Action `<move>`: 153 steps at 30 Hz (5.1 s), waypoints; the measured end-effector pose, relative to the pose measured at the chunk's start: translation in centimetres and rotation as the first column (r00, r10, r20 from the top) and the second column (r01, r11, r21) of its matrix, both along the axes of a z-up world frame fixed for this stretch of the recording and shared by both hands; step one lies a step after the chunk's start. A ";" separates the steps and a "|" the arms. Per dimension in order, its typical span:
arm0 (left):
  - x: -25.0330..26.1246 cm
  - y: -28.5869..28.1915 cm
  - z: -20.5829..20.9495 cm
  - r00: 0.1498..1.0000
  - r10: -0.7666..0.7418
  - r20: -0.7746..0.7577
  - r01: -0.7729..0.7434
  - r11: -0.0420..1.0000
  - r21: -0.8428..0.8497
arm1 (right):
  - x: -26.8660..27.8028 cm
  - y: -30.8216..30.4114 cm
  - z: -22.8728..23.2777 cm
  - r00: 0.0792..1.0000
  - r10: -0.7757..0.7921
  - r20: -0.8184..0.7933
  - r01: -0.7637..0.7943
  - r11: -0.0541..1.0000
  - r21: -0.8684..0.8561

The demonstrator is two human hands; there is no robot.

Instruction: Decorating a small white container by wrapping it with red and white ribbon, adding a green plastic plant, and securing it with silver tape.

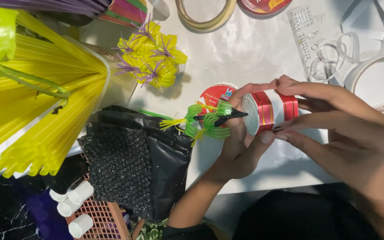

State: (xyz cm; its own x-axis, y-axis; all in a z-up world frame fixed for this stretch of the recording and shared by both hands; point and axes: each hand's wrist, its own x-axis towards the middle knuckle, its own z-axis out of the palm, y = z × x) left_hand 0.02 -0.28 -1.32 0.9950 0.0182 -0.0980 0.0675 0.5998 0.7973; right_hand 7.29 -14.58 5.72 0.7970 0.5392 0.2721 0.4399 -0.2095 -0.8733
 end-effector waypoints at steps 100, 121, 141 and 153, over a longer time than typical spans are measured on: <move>1.5 7.2 9.0 0.808 -0.301 -0.505 0.572 0.606 0.553 | 5.5 0.8 -2.0 0.649 0.370 -0.665 -0.479 0.878 0.021; -5.5 7.1 7.5 0.935 0.056 -0.349 0.132 0.860 0.493 | -2.5 0.2 -4.6 0.527 0.409 -0.745 -0.199 0.912 0.359; -6.6 5.3 6.0 0.962 -0.063 -0.264 0.060 0.998 -0.022 | -2.9 -0.9 -5.9 0.570 0.376 -0.731 -0.055 0.905 0.423; -6.4 4.4 5.6 0.988 -0.038 -0.152 0.055 0.993 0.109 | -1.9 -1.4 -6.0 0.808 0.298 -0.508 -0.094 0.917 0.388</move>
State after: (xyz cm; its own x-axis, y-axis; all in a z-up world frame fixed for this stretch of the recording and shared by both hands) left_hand -6.39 4.08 4.26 0.9694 -0.0079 -0.2455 0.2164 0.5002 0.8384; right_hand 5.41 -15.97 -0.24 0.7517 0.6594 0.0133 -0.1328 0.1712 -0.9762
